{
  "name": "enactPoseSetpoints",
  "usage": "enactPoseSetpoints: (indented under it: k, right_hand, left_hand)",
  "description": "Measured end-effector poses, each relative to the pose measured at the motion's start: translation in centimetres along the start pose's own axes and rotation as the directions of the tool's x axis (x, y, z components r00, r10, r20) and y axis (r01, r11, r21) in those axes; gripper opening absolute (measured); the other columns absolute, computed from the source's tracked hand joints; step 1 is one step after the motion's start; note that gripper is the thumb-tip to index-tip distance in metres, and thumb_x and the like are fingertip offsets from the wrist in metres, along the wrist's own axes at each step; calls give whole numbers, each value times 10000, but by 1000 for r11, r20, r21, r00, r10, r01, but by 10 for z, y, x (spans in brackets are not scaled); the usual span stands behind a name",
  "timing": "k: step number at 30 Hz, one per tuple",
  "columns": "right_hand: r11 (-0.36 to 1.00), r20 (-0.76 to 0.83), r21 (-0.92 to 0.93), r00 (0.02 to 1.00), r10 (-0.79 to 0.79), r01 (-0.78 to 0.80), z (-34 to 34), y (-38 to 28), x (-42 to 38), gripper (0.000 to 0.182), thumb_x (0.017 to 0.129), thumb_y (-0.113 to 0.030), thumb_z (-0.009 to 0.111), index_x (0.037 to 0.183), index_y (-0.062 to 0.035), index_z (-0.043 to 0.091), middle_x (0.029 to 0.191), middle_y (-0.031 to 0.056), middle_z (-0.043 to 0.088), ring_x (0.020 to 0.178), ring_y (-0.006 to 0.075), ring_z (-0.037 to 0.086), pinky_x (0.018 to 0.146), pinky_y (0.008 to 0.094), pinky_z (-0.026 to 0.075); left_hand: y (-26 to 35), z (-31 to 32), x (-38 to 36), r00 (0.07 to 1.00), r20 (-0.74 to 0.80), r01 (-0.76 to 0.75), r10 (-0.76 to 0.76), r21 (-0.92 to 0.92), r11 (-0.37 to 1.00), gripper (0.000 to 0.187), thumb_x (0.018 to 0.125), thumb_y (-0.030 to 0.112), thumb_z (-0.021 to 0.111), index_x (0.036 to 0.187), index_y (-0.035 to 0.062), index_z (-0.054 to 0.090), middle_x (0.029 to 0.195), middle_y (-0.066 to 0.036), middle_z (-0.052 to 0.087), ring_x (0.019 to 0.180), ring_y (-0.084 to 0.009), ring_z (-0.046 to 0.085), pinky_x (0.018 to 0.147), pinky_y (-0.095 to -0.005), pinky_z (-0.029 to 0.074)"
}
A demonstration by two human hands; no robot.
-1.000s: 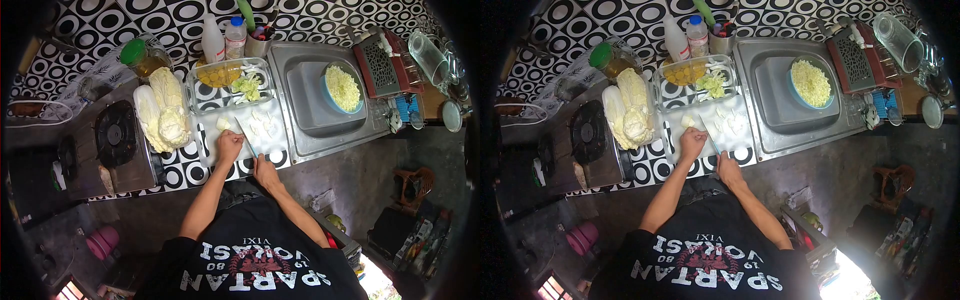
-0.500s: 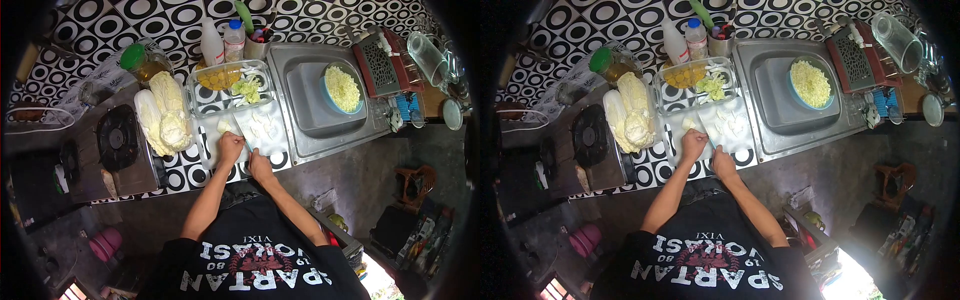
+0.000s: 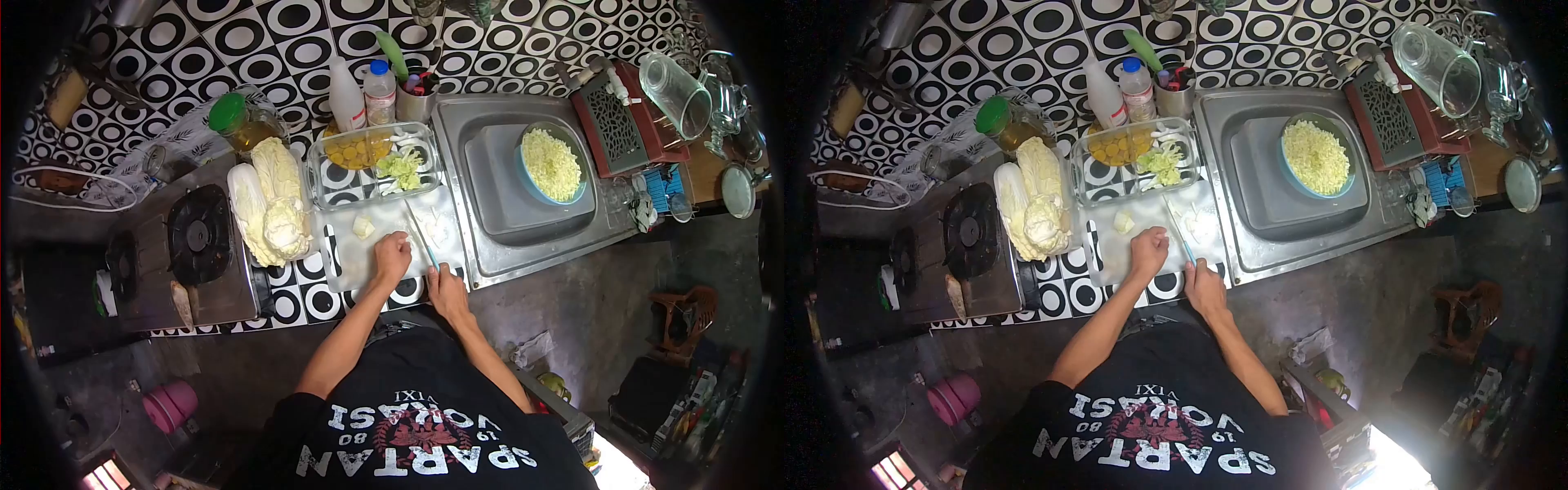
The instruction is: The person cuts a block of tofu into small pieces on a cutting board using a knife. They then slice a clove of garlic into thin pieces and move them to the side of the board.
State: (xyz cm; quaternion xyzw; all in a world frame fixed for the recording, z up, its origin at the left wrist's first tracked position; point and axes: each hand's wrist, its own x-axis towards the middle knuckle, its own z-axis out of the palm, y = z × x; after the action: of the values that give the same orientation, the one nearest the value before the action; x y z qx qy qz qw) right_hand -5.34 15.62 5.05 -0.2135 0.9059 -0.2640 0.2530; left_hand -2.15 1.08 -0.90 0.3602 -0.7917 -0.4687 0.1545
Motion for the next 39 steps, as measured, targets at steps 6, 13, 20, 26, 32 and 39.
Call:
enactPoseSetpoints:
  k: [6,13,20,26,32,39]
  right_hand:
    - [998,-69,-31,996,-49,47,-8,18,-4,359,942,-347,414,961,-14,548,831,242,618,766,448,587,679,511,458]
    - [958,-131,-106,951,-280,267,-29,29,1,332,836,-344,618,954,-35,652,813,176,629,735,359,615,651,425,484]
    - [930,13,-157,942,-335,333,-65,28,-1,337,804,-362,641,926,-50,670,778,153,611,734,330,612,654,412,489]
    - [947,-31,-163,958,-286,277,-70,60,-11,348,800,-369,647,951,-57,682,778,153,616,728,337,610,647,418,483]
    - [981,-93,-72,978,-184,178,-76,65,-26,296,788,-304,674,927,-43,688,762,171,624,705,341,606,626,408,465]
    - [995,58,62,995,-77,73,-53,58,-25,319,809,-305,652,934,-13,677,747,212,638,669,349,625,628,387,480]
  left_hand:
    - [6,-2,3,968,70,247,-240,-409,879,223,753,31,652,973,24,613,939,-96,647,870,-179,625,754,-277,504]
    - [52,-56,7,728,332,-681,600,250,688,263,766,217,689,1014,130,682,1111,-65,616,944,-253,592,923,-391,396]
    - [47,-47,39,641,705,-449,303,24,893,224,750,196,672,951,101,706,927,-103,668,866,-300,612,821,-385,451]
    - [29,-28,68,764,542,-402,349,-23,915,191,736,151,691,902,58,705,908,-157,657,810,-326,616,751,-365,478]
    - [38,-31,66,869,424,-290,256,16,957,228,800,185,665,975,39,682,929,-162,660,839,-285,629,775,-341,483]
    - [29,-53,46,948,182,-251,261,-80,965,245,815,213,643,965,23,676,970,-165,660,936,-307,623,834,-353,479]
